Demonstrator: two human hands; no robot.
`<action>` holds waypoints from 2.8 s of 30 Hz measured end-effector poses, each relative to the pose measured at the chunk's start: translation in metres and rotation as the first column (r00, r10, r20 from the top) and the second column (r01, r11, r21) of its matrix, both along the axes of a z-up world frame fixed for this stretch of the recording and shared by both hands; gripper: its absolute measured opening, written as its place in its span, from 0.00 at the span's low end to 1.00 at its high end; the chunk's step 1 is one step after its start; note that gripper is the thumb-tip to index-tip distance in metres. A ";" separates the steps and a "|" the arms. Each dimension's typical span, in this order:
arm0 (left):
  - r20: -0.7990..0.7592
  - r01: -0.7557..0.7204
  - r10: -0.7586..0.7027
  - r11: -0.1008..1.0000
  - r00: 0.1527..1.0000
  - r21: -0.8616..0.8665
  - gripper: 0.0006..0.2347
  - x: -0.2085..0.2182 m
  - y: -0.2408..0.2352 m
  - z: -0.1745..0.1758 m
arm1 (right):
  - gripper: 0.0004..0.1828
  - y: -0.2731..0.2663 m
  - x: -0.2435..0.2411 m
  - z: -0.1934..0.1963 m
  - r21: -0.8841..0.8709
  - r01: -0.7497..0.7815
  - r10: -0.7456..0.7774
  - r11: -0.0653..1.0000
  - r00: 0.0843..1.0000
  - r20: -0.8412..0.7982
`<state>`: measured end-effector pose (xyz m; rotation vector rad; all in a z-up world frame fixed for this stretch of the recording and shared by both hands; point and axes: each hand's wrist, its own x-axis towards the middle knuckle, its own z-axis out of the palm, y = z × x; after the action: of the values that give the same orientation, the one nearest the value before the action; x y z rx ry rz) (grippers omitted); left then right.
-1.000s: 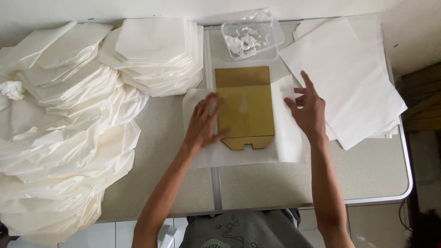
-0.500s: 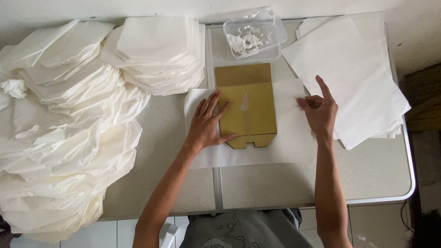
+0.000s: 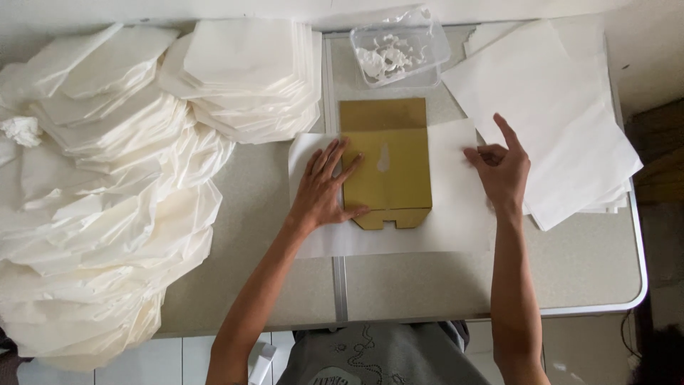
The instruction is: Folding white paper sheets around a cardboard template on a table
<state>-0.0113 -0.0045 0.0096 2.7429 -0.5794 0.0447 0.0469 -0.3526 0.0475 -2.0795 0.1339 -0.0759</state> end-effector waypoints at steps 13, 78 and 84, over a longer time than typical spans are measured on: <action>-0.030 -0.016 0.013 0.993 0.999 -0.119 0.47 0.000 -0.002 0.005 | 0.39 0.123 -0.003 -0.022 -0.377 -0.170 0.263 0.910 0.942 0.209; 0.114 0.127 -0.090 0.916 0.989 -0.381 0.09 0.104 -0.066 -0.031 | 0.83 0.000 -0.084 0.010 -0.593 -0.670 0.505 0.447 0.736 -0.451; 0.240 0.209 -0.114 0.884 0.964 -0.418 0.33 0.113 -0.066 -0.058 | 0.44 0.089 0.002 0.027 -0.231 -0.421 0.460 0.877 0.874 0.154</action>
<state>0.1019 -0.0705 -0.0487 2.2532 -0.7514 0.3820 0.0488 -0.2634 0.0743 -2.2282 -0.4980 -0.0220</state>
